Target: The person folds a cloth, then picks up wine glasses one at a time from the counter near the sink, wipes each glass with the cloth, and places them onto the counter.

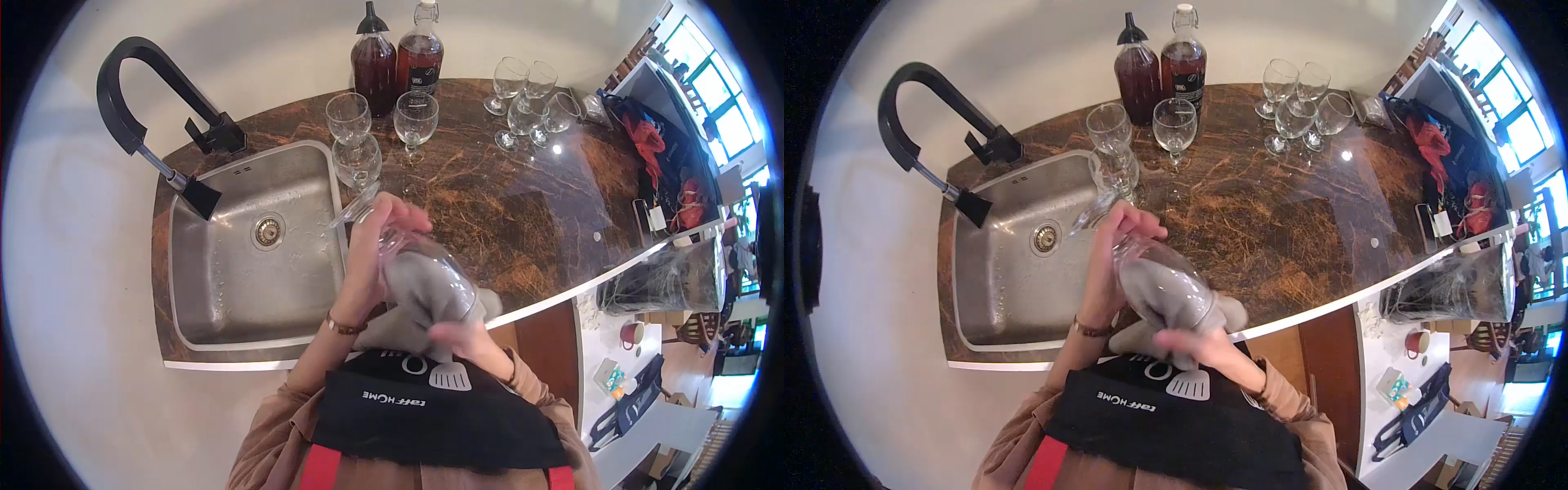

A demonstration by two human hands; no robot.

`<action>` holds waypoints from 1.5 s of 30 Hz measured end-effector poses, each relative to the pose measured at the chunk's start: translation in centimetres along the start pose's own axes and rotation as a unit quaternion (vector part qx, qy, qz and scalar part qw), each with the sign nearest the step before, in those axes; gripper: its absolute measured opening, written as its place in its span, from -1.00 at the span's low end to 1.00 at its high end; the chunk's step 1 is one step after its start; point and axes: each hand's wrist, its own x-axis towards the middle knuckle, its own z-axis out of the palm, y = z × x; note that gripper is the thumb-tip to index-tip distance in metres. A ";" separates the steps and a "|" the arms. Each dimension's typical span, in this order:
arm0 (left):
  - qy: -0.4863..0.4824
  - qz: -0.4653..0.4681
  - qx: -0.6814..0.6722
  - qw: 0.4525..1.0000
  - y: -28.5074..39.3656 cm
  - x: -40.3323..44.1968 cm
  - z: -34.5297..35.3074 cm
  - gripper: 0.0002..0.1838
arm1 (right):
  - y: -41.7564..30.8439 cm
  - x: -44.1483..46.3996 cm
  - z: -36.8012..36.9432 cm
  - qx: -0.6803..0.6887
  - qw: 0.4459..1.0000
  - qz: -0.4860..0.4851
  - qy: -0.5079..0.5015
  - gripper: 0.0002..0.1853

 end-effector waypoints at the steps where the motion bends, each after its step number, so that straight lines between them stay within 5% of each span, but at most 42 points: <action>1: -0.001 0.000 0.001 1.000 -0.1 -0.2 0.0 -0.67 | -0.3 0.1 0.4 -0.338 0.935 -0.108 -0.010 -0.30; 2: 0.012 -0.007 -0.004 1.000 -0.4 -0.5 -0.2 -0.68 | -0.6 0.6 0.8 -0.537 0.819 -0.199 -0.033 -0.31; 3: 0.026 -0.015 -0.008 1.000 -0.9 -0.7 -0.4 -0.68 | -0.5 0.5 0.8 -0.537 0.820 -0.197 -0.031 -0.31; 5: -0.017 -0.012 -0.063 0.998 -2.5 0.6 -2.7 -0.69 | -0.6 0.5 0.4 -0.397 0.906 -0.131 -0.064 -0.36; 6: -0.164 0.035 -0.139 0.976 -3.1 1.5 -3.7 -0.70 | -0.4 0.5 0.1 -0.396 0.907 -0.130 -0.065 -0.36; 7: -0.306 0.079 -0.210 0.925 -3.6 1.8 -4.3 -0.71 | 0.0 0.4 -0.2 -0.081 0.996 -0.021 -0.035 -0.37; 8: -0.306 0.077 -0.209 0.926 -3.2 1.7 -4.0 -0.71 | 0.4 0.2 -0.6 0.244 0.966 0.089 -0.001 -0.37; 9: -0.231 0.071 -0.131 0.961 -2.6 1.3 -3.0 -0.71 | 0.6 0.0 -1.0 0.244 0.966 0.088 -0.001 -0.37; 11: -0.153 0.066 -0.053 0.985 -1.4 0.4 -0.8 -0.71 | 0.9 -0.2 -1.7 -0.112 0.990 0.046 0.070 -0.18; 12: -0.043 0.036 -0.026 0.998 -0.8 -0.3 0.3 -0.71 | -0.1 0.5 -0.8 -0.357 0.931 -0.070 -0.030 -0.17; 13: 0.067 0.005 0.001 0.998 -0.6 -0.9 0.8 -0.71 | -0.2 0.7 -0.5 -0.356 0.931 -0.070 -0.029 -0.17; 15: -0.020 0.034 -0.025 0.999 -2.4 0.1 -2.1 -0.71 | -0.3 0.9 0.0 -0.519 0.824 -0.214 -0.080 -0.15; 16: -0.159 0.065 -0.099 0.980 -3.1 1.1 -3.3 -0.71 | -0.5 -0.1 -0.2 -0.246 0.969 -0.014 -0.007 -0.15; 17: -0.291 0.094 -0.171 0.936 -3.0 1.3 -3.5 -0.71 | -0.4 -0.4 -0.6 -0.245 0.969 -0.011 -0.008 -0.15; 18: -0.279 0.070 -0.197 0.937 -3.0 1.2 -3.4 -0.68 | 0.0 -0.5 -1.2 0.033 0.999 0.037 -0.005 -0.14; 19: -0.278 0.071 -0.195 0.938 -2.9 0.9 -2.7 -0.68 | 0.2 -0.3 -1.6 0.308 0.948 0.083 -0.002 -0.12; 21: -0.004 0.028 -0.045 0.999 -1.0 -0.1 0.2 -0.65 | 0.3 0.5 -0.9 0.222 0.974 0.048 0.001 -0.19; 22: 0.064 -0.019 -0.048 0.997 -0.5 -0.1 0.6 -0.64 | -0.4 0.9 -0.3 -0.167 0.981 -0.094 -0.013 -0.26; 23: 0.065 -0.019 -0.048 0.997 -1.0 0.0 -0.1 -0.64 | -0.9 0.9 0.3 -0.527 0.821 -0.218 -0.022 -0.34; 24: -0.010 -0.003 -0.081 0.997 -2.0 0.2 -1.6 -0.65 | -0.9 0.4 0.8 -0.446 0.886 -0.127 -0.007 -0.42; 25: -0.085 0.014 -0.112 0.990 -2.6 0.3 -2.6 -0.66 | -1.1 0.5 0.5 -0.446 0.886 -0.127 -0.007 -0.42; 26: -0.085 0.014 -0.112 0.990 -2.7 0.4 -3.0 -0.66 | -1.4 0.8 -0.2 -0.119 0.992 -0.023 0.022 -0.45; 27: -0.118 0.036 -0.118 0.985 -2.8 0.3 -3.3 -0.67 | -1.5 0.9 -0.9 0.224 0.970 0.084 0.048 -0.48; 29: -0.149 0.059 -0.125 0.979 -2.5 0.3 -3.8 -0.68 | -1.2 0.2 -1.8 0.311 0.947 0.082 0.025 -0.48; 31: -0.051 0.086 -0.235 0.967 -1.5 0.9 -4.4 -0.71 | -2.2 -0.9 -2.0 0.201 0.970 0.073 0.118 -0.48; 33: 0.011 0.109 -0.259 0.960 -0.4 1.5 -5.2 -0.72 | -3.1 -2.7 -1.5 0.018 0.982 -0.060 0.176 -0.53; 35: 0.027 0.183 -0.037 0.982 0.6 1.3 -5.0 -0.69 | -3.2 -2.7 -4.5 -0.338 0.919 -0.176 -0.099 -0.53; 36: 0.000 0.187 -0.031 0.982 -0.2 1.3 -4.9 -0.68 | -1.1 -2.2 -5.2 -0.337 0.920 -0.175 -0.096 -0.53; 38: 0.018 0.128 0.003 0.992 -0.4 -0.2 -1.8 -0.67 | 3.7 -0.7 -5.1 -0.228 0.972 0.059 0.014 -0.47; 39: 0.037 0.072 0.037 0.996 -0.2 -1.0 -0.5 -0.66 | 2.6 0.0 -3.5 -0.228 0.972 0.056 0.018 -0.47; 40: 0.033 0.071 0.038 0.996 0.0 -1.4 0.0 -0.66 | 0.2 1.0 -1.0 -0.467 0.877 -0.106 -0.029 -0.47; 41: 0.016 0.073 0.024 0.997 0.1 -1.8 0.5 -0.69 | -1.1 1.6 0.4 -0.664 0.699 -0.255 -0.074 -0.46; 43: 0.001 0.074 0.008 0.997 -0.2 -2.2 0.6 -0.71 | -0.6 1.8 0.3 -0.689 0.669 -0.280 -0.016 -0.51; 45: -0.011 0.124 0.148 0.981 -0.7 -2.4 0.6 -0.79 | -0.9 2.2 0.4 -0.591 0.743 -0.307 0.065 -0.60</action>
